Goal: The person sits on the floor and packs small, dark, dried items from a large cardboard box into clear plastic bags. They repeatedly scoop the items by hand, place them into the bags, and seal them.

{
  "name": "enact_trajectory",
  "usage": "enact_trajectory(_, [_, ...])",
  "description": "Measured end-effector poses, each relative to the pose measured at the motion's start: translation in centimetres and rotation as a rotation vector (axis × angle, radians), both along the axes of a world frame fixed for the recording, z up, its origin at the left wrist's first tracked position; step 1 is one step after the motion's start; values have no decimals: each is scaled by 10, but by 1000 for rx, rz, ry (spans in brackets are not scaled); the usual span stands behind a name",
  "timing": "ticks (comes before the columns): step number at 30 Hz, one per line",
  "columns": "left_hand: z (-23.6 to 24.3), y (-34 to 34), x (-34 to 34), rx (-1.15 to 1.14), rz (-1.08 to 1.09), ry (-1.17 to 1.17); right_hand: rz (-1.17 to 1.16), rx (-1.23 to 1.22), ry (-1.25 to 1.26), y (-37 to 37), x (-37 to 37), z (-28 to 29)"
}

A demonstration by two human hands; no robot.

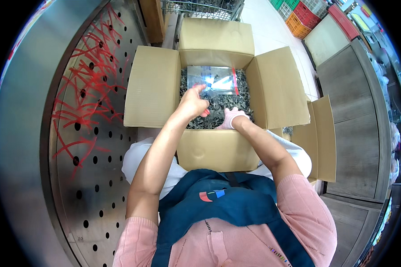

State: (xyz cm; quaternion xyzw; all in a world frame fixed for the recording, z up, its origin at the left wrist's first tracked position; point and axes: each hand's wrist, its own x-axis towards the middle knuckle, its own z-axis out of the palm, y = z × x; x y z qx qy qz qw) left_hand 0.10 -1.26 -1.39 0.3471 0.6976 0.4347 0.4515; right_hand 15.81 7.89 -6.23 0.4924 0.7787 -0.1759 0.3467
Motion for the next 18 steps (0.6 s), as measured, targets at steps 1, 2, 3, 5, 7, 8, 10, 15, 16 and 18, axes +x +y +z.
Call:
enact_trajectory(1, [1,-1,0,-8,-16,-1,5,-7,14,3,1,-5])
enact_trajectory(2, [1,-3,0,-17,-32,-2,30,-4,-7,2,2,-11])
enact_trajectory(3, [-1,-2,0,-34,-47,20,52,10,-20,4,1,-13])
enact_trajectory(5, [11,1,1,-36,-82,62,33,35,2,11,-2,-20])
enact_trajectory(7, [12,-2,2,-32,-74,73,-21,11,2,3,-3,-5])
enact_trajectory(8, [12,-2,3,-33,-72,85,-21,14,23,3,-2,-11])
enact_trajectory(10, [17,1,10,-25,-86,96,-19,31,43,10,5,-28])
enact_trajectory(15, [21,-2,7,12,-60,58,178,83,23,19,-3,-42])
enact_trajectory(16, [20,-4,5,10,-58,83,195,79,7,16,-8,-39])
enact_trajectory(18, [21,-7,4,-10,-75,173,105,78,30,10,-4,-36])
